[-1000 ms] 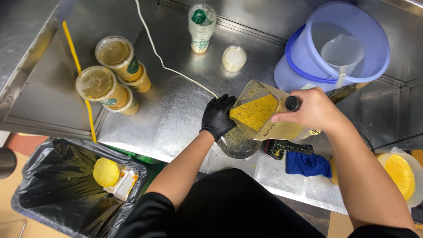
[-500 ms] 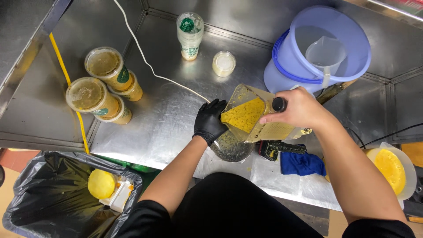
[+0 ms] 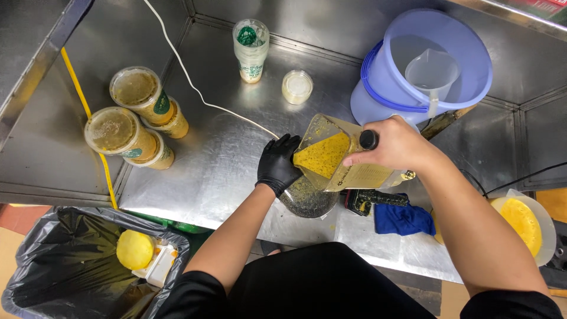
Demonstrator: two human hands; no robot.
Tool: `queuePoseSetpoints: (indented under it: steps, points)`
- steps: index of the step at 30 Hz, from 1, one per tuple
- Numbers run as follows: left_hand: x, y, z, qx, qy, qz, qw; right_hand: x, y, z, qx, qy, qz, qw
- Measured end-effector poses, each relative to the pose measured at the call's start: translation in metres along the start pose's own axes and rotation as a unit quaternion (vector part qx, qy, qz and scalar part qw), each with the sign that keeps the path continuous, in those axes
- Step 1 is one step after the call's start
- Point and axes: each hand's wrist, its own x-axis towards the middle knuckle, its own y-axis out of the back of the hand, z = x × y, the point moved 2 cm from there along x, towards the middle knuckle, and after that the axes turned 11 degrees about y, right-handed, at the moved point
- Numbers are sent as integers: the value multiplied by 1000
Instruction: The person is blending a yellow drink and pouring it into cups at a workstation.
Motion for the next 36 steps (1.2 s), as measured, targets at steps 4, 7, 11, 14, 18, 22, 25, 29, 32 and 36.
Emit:
queuePoseSetpoints:
  steps: [4, 7, 11, 14, 18, 22, 25, 29, 32, 36]
  points:
    - [-1, -1, 0, -3, 3, 4, 1000, 0, -2, 2, -7, -5, -8, 1000]
    - [-1, 0, -1, -9, 4, 8, 1000, 0, -4, 3, -10, 20, 4, 1000]
    - [-1, -2, -2, -22, 1, 9, 1000, 1, -3, 1, -11, 28, 13, 999]
    - [-1, -1, 0, -23, 0, 9, 1000, 0, -3, 0, -18, 14, 5, 1000]
    - [0, 3, 3, -18, 3, 3, 1000, 0, -3, 1, -27, 10, 1, 1000]
    - [-1, -2, -1, -14, 4, 3, 1000, 0, -1, -3, -20, 6, 1, 1000]
    - [-1, -4, -2, -11, -1, 11, 1000, 1, -1, -4, -18, -5, -6, 1000]
    - [-1, 0, 1, -13, 4, 6, 1000, 1, -2, -2, -25, -2, -5, 1000]
    - [-1, -1, 0, -16, 6, 3, 1000, 1, -3, -1, -29, -1, -5, 1000]
    - [-2, -1, 0, -20, 4, 7, 1000, 1, -2, -4, -27, -10, -7, 1000]
